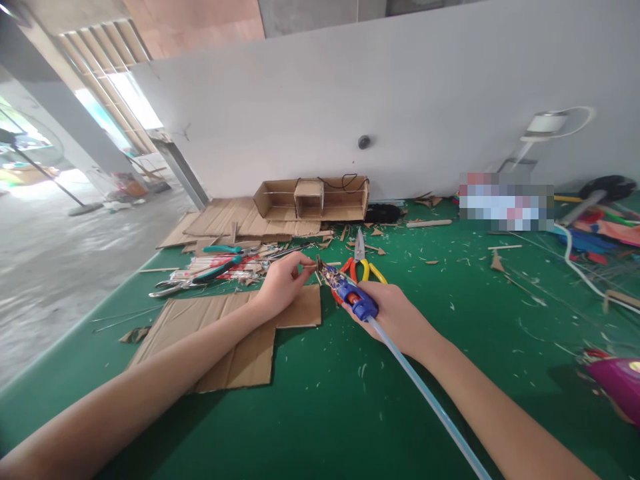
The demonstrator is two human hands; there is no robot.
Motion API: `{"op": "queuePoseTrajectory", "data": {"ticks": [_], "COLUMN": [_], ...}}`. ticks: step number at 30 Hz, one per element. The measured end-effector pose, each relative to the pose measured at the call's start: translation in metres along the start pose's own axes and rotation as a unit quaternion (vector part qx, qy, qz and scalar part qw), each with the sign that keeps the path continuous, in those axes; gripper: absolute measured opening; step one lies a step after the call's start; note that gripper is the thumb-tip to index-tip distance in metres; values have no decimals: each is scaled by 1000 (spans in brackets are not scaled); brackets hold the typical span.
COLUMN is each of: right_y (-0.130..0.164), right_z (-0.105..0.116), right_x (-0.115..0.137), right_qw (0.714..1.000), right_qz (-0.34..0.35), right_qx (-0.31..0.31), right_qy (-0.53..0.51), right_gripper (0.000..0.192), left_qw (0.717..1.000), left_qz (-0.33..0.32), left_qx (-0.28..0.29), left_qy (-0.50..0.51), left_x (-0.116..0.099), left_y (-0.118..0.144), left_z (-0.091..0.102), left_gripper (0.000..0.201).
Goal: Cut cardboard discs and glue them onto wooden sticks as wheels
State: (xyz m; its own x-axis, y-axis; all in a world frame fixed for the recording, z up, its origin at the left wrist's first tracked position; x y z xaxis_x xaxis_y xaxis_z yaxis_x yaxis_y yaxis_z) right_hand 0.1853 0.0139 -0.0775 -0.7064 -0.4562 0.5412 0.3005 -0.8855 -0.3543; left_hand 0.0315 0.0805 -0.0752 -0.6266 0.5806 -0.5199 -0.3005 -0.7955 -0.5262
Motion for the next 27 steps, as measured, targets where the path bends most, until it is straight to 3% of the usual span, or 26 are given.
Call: {"op": "queuePoseTrajectory", "data": {"ticks": [27], "right_y": [2], "right_z": [-6], "right_x": [-3], "right_qw": [998], "right_qz": [6], "right_qx": [40], "right_qy": [-39], "right_gripper": [8], "left_qw": [999], "left_qz": [19], "left_qx": [-7], "left_qy": [27], "left_x": [3], "left_y": [-2], "left_z": [1], "left_gripper": [13]}}
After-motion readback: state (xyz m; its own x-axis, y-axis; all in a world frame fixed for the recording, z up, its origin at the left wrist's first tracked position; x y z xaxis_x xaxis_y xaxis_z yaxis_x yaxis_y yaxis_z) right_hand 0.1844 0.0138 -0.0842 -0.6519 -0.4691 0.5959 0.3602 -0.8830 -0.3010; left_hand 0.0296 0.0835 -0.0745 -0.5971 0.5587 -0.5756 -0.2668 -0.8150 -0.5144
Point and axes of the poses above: each hand's wrist, its own y-axis away from the middle knuckle, its own z-axis out of the back of the hand, x = y × z, the point moved 9 cm from there along -y, towards the middle knuckle, and after that the axes turned 3 degrees about -x, right-handed, at the moved point
